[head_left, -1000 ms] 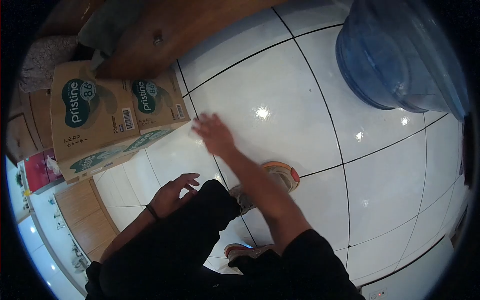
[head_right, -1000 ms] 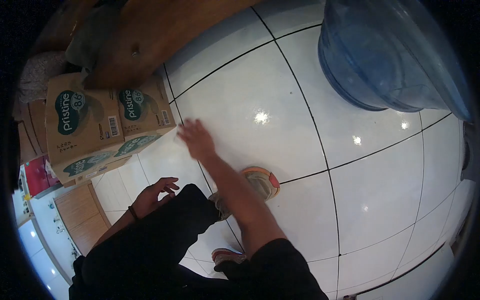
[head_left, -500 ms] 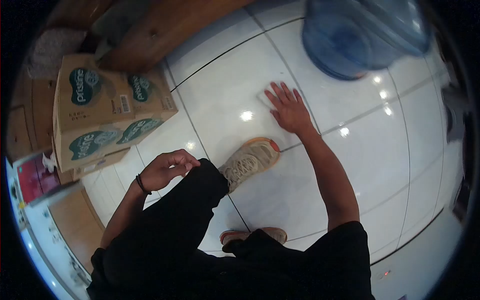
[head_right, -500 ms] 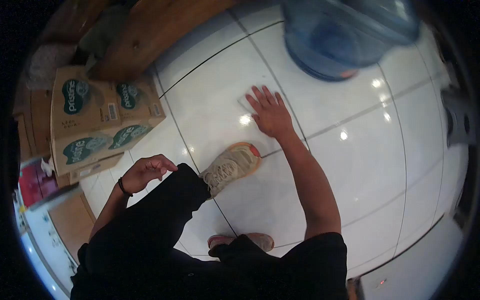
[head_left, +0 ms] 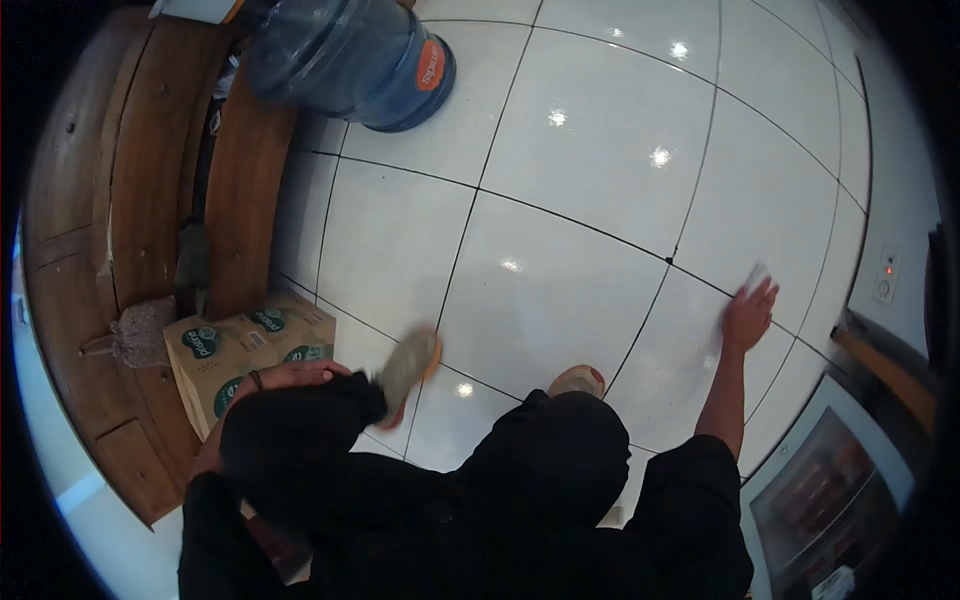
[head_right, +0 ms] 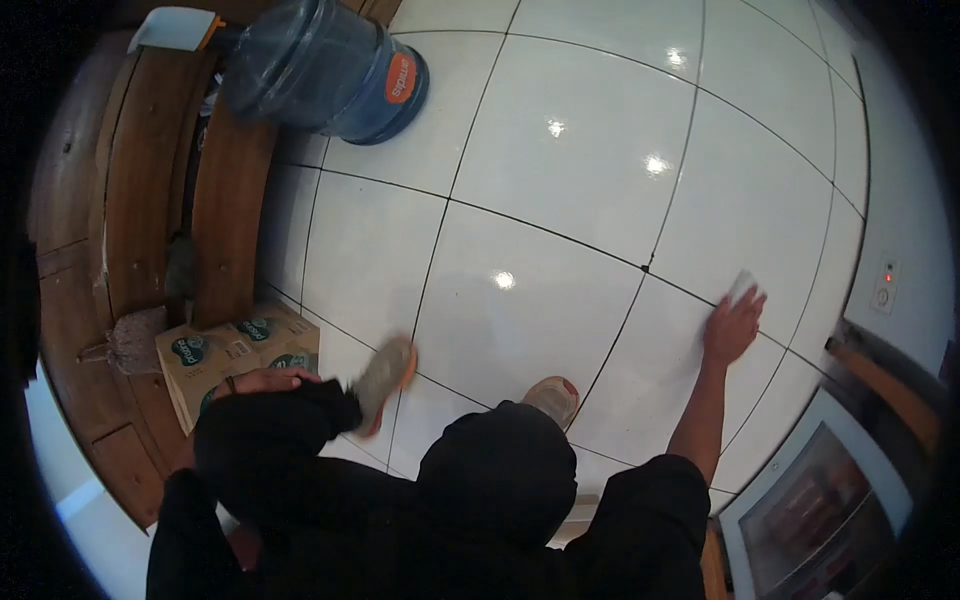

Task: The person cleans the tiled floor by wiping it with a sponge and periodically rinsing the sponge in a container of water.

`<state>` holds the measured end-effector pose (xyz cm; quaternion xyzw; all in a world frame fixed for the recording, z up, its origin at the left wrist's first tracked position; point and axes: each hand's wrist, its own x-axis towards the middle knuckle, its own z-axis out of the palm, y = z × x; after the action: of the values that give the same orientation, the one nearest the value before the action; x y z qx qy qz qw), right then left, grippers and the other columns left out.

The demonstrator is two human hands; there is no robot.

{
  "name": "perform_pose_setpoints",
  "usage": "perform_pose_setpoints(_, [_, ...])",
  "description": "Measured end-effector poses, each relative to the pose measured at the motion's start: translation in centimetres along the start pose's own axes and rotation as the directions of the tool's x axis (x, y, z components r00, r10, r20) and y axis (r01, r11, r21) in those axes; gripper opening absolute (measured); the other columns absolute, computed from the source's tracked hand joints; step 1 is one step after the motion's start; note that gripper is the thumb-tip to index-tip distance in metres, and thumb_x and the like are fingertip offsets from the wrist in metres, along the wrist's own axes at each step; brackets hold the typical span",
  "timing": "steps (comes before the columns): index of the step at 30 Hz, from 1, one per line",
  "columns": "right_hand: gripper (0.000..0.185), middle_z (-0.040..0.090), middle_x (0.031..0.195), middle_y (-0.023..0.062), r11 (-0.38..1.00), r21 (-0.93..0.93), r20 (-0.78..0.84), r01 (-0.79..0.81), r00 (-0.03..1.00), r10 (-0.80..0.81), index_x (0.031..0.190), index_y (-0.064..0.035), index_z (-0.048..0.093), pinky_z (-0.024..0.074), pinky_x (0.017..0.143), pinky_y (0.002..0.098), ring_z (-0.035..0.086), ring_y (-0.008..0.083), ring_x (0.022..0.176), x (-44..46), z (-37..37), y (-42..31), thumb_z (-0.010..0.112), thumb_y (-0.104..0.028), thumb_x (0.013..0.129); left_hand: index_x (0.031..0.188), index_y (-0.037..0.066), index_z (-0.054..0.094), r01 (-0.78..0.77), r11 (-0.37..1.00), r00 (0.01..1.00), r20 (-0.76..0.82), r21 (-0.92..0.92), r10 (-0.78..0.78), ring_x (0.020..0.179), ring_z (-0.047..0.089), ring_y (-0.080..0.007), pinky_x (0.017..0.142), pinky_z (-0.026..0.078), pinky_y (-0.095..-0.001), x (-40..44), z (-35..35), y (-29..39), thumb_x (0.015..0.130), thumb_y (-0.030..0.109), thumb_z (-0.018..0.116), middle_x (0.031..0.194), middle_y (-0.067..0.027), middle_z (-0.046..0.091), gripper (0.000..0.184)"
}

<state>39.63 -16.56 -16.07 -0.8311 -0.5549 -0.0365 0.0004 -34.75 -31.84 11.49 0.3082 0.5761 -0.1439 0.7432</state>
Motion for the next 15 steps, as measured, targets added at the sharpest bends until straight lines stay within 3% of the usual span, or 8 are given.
perform_pose_setpoints(2, [0.059,0.029,0.153,0.0189,0.996,-0.028,-0.031,-0.089,0.996,0.089,0.149,-0.0106,0.029,0.0348,0.107,0.0493,0.035,0.0349,0.138,-5.0,0.6,3.7,0.046,-0.035,0.098,0.139,0.002,0.044,0.147,0.98,0.984,0.083,0.136,-0.159,0.134,0.041,-0.0267,0.112,0.03,-0.0387,3.1,-0.8,-1.3,0.094,0.049,0.054,0.141,-0.0164,0.046,0.066])
perform_pose_setpoints(4, [0.059,0.027,0.154,0.0189,0.923,-0.086,0.008,-0.375,0.926,0.377,0.149,-0.0126,0.027,0.0354,0.106,0.0524,0.033,0.0361,0.138,-9.3,1.2,6.0,0.043,-0.039,0.098,0.141,0.002,0.041,0.26,0.932,0.961,0.03,0.252,-0.276,0.135,0.039,-0.0278,0.113,0.029,-0.0394,7.4,-1.7,-2.5,0.09,0.052,0.056,0.142,-0.0176,0.045,0.072])
perform_pose_setpoints(6, [0.06,0.025,0.155,0.0189,0.802,-0.12,0.037,-0.585,0.805,0.592,0.15,-0.0145,0.026,0.0363,0.104,0.0555,0.033,0.0369,0.138,-13.0,1.5,5.9,0.04,-0.043,0.098,0.142,0.002,0.038,0.382,0.875,0.924,-0.125,0.298,-0.361,0.136,0.038,-0.0289,0.113,0.028,-0.04,11.9,-2.3,-4.5,0.087,0.056,0.058,0.143,-0.0188,0.043,0.079])
perform_pose_setpoints(9, [0.064,0.025,0.154,0.0198,0.663,-0.146,0.026,-0.734,0.667,0.745,0.15,-0.0151,0.024,0.0405,0.098,0.0602,0.034,0.0387,0.137,-14.9,3.3,3.9,0.039,-0.048,0.097,0.144,0.002,0.034,0.516,0.827,0.828,-0.379,0.223,-0.414,0.137,0.036,-0.0307,0.114,0.027,-0.041,16.7,-2.9,-7.7,0.083,0.06,0.06,0.145,-0.0206,0.04,0.089])
perform_pose_setpoints(11, [0.067,0.021,0.155,0.0208,0.755,-0.096,0.085,-0.649,0.75,0.655,0.151,-0.0124,0.022,0.0418,0.099,0.0591,0.033,0.0384,0.138,-14.9,3.4,-0.7,0.038,-0.049,0.098,0.146,0.002,0.031,0.562,0.819,0.747,-0.495,0.115,-0.443,0.138,0.034,-0.0318,0.114,0.026,-0.0416,18.4,-3.5,-9.6,0.08,0.064,0.062,0.146,-0.0219,0.039,0.095])
perform_pose_setpoints(13, [0.067,0.019,0.155,0.0243,0.945,0.095,0.175,-0.313,0.94,0.293,0.149,-0.0021,0.02,0.0335,0.11,0.0498,0.025,0.0399,0.142,-14.6,2.3,-5.9,0.046,-0.037,0.098,0.147,0.002,0.028,0.574,0.819,0.688,-0.545,0.004,-0.479,0.139,0.032,-0.0329,0.115,0.026,-0.0423,19.2,-3.6,-11.5,0.077,0.067,0.064,0.147,-0.0231,0.037,0.102])
perform_pose_setpoints(14, [0.069,0.018,0.155,0.0251,0.972,0.166,0.295,-0.164,0.949,0.109,0.149,0.0004,0.02,0.0292,0.113,0.0483,0.021,0.0409,0.143,-14.3,0.8,-8.5,0.05,-0.033,0.096,0.149,0.002,0.023,0.576,0.816,0.66,-0.56,-0.049,-0.5,0.14,0.03,-0.034,0.115,0.025,-0.0443,19.7,-3.1,-12.1,0.072,0.07,0.066,0.149,-0.0235,0.033,0.11])
perform_pose_setpoints(15, [0.069,0.018,0.154,0.0282,0.987,0.14,0.316,0.084,0.94,-0.125,0.148,0.0028,0.02,0.0342,0.11,0.0487,0.027,0.0428,0.14,-14.1,-0.2,-10.3,0.051,-0.03,0.095,0.15,0.002,0.018,0.575,0.812,0.632,-0.575,-0.101,-0.52,0.141,0.028,-0.0351,0.115,0.023,-0.0464,20.1,-2.6,-12.6,0.068,0.072,0.067,0.151,-0.0239,0.028,0.119])
